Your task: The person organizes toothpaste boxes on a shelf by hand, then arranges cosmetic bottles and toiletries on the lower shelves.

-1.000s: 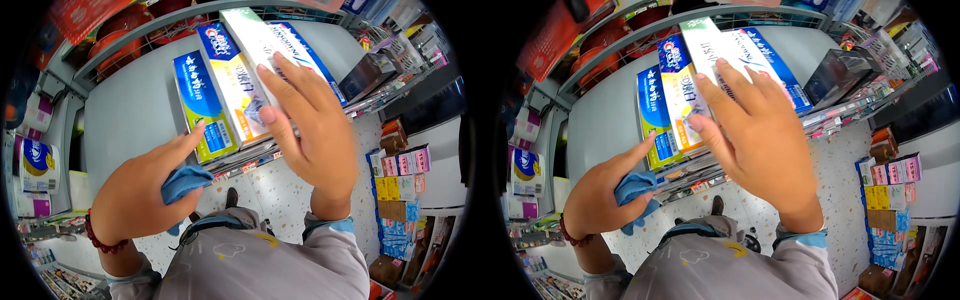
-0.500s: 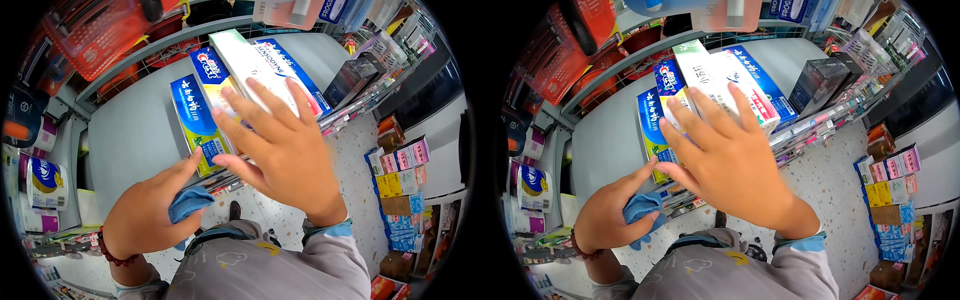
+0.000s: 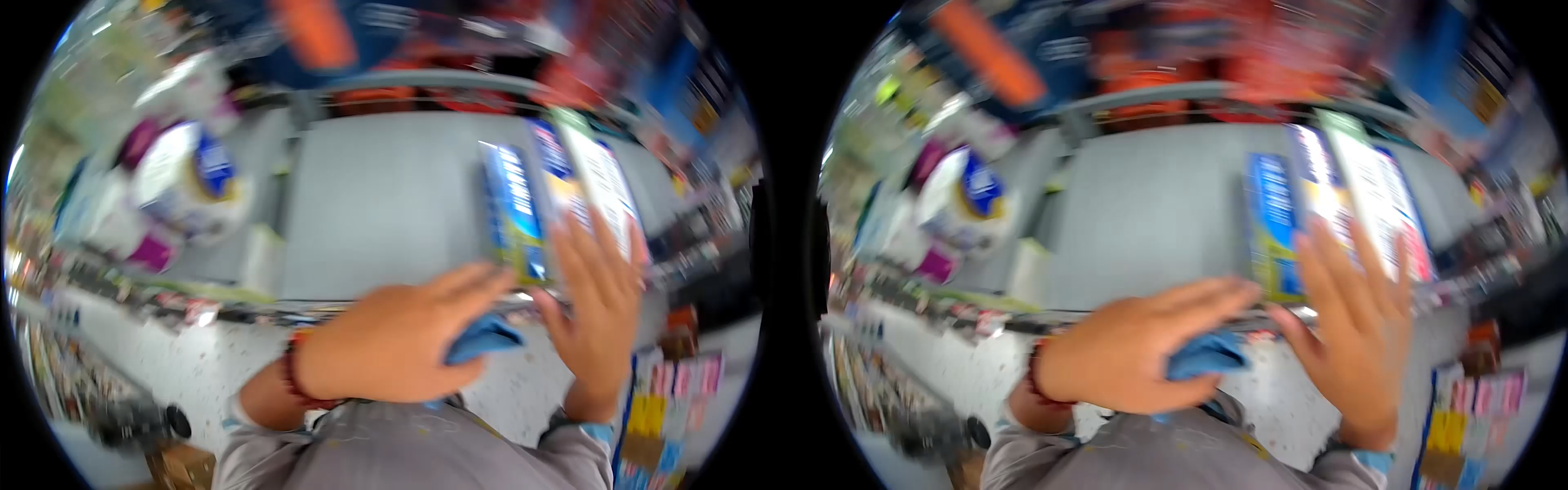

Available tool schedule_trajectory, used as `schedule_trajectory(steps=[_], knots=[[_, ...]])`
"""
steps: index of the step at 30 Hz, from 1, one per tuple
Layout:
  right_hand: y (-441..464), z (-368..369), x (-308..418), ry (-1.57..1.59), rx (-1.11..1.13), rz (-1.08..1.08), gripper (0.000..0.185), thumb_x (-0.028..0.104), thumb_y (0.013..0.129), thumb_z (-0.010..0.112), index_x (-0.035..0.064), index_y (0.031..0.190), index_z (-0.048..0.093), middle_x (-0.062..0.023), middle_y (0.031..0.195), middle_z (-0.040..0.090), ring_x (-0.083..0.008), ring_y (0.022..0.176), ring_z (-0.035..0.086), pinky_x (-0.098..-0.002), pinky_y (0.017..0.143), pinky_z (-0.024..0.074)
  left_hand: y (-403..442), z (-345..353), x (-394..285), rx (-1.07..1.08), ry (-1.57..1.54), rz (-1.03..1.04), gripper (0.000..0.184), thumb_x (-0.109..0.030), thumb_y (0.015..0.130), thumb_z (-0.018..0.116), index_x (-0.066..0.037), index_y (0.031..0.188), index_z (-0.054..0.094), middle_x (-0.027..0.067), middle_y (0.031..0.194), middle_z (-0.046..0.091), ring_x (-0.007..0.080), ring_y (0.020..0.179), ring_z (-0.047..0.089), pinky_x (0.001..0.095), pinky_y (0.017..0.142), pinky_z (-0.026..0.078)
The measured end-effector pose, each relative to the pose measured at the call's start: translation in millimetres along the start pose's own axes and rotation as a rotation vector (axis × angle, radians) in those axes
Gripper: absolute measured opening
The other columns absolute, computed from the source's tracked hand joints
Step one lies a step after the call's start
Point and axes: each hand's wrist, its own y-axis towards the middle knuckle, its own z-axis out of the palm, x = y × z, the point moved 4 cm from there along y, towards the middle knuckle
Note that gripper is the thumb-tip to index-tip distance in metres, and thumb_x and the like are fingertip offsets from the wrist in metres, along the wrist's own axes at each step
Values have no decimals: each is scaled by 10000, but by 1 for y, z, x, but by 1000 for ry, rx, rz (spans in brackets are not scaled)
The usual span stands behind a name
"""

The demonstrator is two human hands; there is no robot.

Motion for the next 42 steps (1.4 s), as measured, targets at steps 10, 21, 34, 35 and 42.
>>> schedule_trajectory(steps=[10,21,34,35,42], knots=[[-6,68,201,1687,799,-132,766,274,953,771,19,1567,390,-199,1545,525,-334,1414,550,-417,1179,405,-166,-21,23,-612,-576,692,522,-84,880,821,-43,1372,652,264,1339,610,454,1119,687,568,940,571],[-21,102,362,2128,722,617,730,354,1079,493,35,1650,168,-172,1381,591,-250,1238,611,-349,1065,469,-294,-20,117,-592,93,219,802,-167,797,898,-197,1489,494,347,1571,413,526,1408,470,594,1127,444],[5,61,347,1169,867,-63,665,510,1069,593,-31,1450,526,-295,1323,636,-440,1164,675,-466,1019,533,-328,-33,156,-697,-583,60,507,53,760,767,-73,1236,645,213,1330,623,350,1253,631,472,1089,475],[7,68,351,1185,943,-49,631,473,1057,641,-2,1459,535,-291,1360,615,-443,1191,664,-475,1027,530,-331,-29,163,-717,-788,44,500,55,780,752,-68,1250,635,210,1339,620,343,1271,622,470,1106,461],[2,119,393,1241,919,-243,411,225,1008,714,138,1401,634,-204,1350,700,-378,1176,693,-504,1029,525,-353,-17,161,-1003,-615,5,494,-10,875,740,-60,1336,571,169,1416,553,296,1375,520,459,1177,374]])
